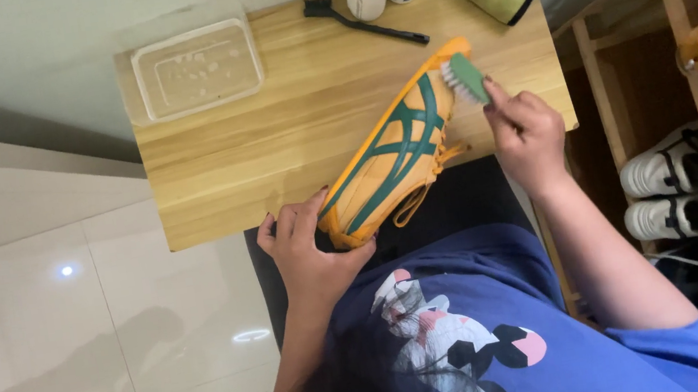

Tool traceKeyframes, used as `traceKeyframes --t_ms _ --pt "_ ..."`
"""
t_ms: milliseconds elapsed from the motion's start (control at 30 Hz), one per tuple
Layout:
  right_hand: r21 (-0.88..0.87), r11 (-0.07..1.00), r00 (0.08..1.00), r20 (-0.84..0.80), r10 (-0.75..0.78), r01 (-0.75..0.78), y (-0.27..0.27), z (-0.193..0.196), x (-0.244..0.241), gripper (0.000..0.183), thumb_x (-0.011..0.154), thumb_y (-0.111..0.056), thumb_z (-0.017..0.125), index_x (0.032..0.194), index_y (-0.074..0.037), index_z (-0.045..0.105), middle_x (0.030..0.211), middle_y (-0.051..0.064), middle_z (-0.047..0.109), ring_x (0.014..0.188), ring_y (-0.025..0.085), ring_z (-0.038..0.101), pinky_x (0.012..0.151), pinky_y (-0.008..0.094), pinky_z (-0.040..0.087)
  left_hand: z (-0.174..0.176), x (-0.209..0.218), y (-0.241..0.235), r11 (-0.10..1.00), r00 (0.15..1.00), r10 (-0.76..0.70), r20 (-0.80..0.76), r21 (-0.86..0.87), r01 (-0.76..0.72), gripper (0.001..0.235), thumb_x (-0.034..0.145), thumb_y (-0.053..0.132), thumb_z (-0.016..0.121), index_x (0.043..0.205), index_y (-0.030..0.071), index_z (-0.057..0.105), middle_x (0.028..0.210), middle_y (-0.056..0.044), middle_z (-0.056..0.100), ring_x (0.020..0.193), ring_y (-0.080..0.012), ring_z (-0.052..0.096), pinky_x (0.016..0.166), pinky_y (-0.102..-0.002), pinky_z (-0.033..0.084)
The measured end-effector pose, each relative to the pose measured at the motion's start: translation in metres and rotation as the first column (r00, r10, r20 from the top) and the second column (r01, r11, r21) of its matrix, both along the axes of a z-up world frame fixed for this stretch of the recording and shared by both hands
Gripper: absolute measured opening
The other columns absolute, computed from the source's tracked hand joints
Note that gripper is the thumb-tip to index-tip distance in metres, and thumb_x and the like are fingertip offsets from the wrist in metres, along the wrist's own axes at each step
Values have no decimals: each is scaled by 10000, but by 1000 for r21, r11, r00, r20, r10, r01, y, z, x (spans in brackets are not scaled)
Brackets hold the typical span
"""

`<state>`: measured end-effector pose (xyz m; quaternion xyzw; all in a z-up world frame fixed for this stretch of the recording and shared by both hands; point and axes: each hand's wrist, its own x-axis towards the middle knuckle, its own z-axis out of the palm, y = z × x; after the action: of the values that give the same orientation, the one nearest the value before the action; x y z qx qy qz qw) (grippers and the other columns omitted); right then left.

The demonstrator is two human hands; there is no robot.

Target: The person scrubs the upper surface of an orange and green athletic shoe using a green brush. They hold the shoe steady with their left hand while brushing the toe, sides, and laces with their right hand.

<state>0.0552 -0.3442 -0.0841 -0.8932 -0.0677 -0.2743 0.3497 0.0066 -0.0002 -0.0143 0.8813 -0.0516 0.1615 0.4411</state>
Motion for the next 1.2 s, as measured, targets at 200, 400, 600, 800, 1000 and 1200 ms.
traceKeyframes --t_ms 200,400,600,800,1000,1200 --pt "-45 996 997 4 82 -82 20 3 -14 346 869 -47 835 1205 -127 813 726 109 620 661 346 653 672 423 529 -7 3 6 998 998 -13 -58 -64 9 790 494 363 989 1194 117 719 984 -63 626 970 -306 682 1104 -534 288" --pt "77 996 998 -52 41 -37 21 1 -8 313 955 -46 778 1262 -107 782 742 175 604 697 368 658 655 432 512 4 4 6 993 996 -9 -90 -120 -2 751 496 320 957 1174 117 707 963 -71 636 899 -276 686 1042 -430 348" --pt "162 986 998 -63 -22 32 13 -16 2 361 960 7 762 1307 -91 760 773 180 649 704 315 669 680 401 520 5 3 7 984 994 -11 -108 -176 -9 770 467 301 956 1167 96 709 965 -99 665 874 -301 691 1007 -405 394" --pt "204 979 996 -82 41 -23 46 -4 -12 353 902 -54 821 1233 -175 793 752 58 669 688 229 688 702 286 534 3 6 7 963 977 -32 -210 -267 -26 727 474 226 948 1147 95 705 969 -108 666 908 -305 655 934 -385 471" --pt "215 976 998 -64 -28 41 27 -14 7 374 952 15 756 1305 -109 750 774 188 638 727 293 671 693 391 518 20 1 4 976 982 2 -191 -215 -44 749 444 277 961 1127 89 720 956 -108 660 910 -302 650 924 -397 483" --pt "209 977 999 -19 49 -44 17 -16 12 355 933 63 757 1266 -62 769 742 183 612 649 284 633 629 394 493 9 -1 10 987 988 -7 -156 -160 -18 744 456 331 963 1127 129 712 944 -76 675 881 -261 688 1019 -340 393"
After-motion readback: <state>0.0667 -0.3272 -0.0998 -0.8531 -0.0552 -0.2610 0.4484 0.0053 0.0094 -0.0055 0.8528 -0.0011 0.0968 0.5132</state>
